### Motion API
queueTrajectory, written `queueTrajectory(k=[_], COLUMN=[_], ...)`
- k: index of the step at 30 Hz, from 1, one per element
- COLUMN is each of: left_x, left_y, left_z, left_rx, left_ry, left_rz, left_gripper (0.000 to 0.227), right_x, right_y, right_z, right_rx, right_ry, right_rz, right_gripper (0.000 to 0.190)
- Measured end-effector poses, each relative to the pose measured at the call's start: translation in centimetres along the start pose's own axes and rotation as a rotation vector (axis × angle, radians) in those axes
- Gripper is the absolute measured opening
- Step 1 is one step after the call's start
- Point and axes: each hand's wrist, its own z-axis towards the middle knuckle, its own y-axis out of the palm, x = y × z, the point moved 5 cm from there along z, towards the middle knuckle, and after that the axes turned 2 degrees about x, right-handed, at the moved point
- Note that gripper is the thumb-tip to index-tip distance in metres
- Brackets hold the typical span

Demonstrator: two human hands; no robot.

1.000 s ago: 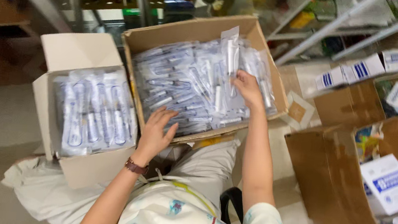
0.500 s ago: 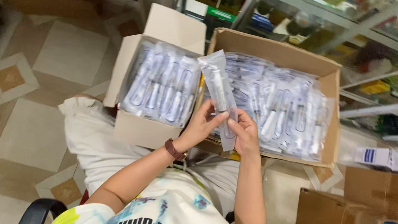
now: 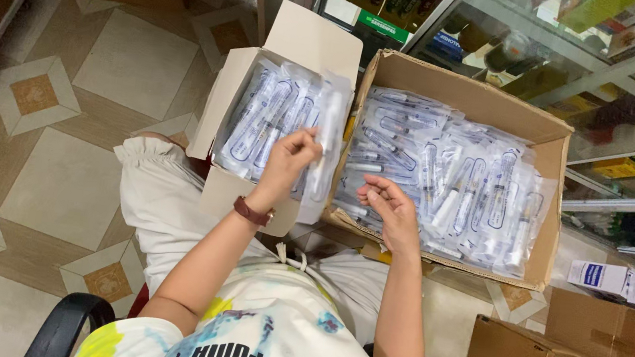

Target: The person transfers individually wrapped syringes from a large cardboard box into a smaller white box. They arrange the syringes neatly in rows, then close the lid of the smaller box.

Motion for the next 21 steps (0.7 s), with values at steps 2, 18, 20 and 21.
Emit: queueTrajectory(k=[2, 18, 20, 21], left_x=[1.1, 4.2, 4.6, 5.4], left_y=[-0.7, -0.7, -0.5, -0.3], left_z=[0.7, 1.1, 1.2, 1.1], left_rx=[0.029, -0.046, -0.039, -0.007], left_ry=[0.029, 0.070, 0.053, 0.125], left_rz=[-0.064, 0.895, 0.890, 1.008], left_gripper=[0.018, 0.048, 0.050, 0.055], right_x=[-0.1, 0.0, 0.0, 0.0], right_y=[0.4, 0.4, 0.5, 0.6], right_z=[-0.2, -0.1, -0.1, -0.1], right_rx=[-0.021, -0.021, -0.032, -0.038], right_ry=[0.031, 0.068, 0.074, 0.076], right_rz=[-0.019, -0.052, -0.052, -0.051], right_gripper=[0.035, 0.035, 0.035, 0.035])
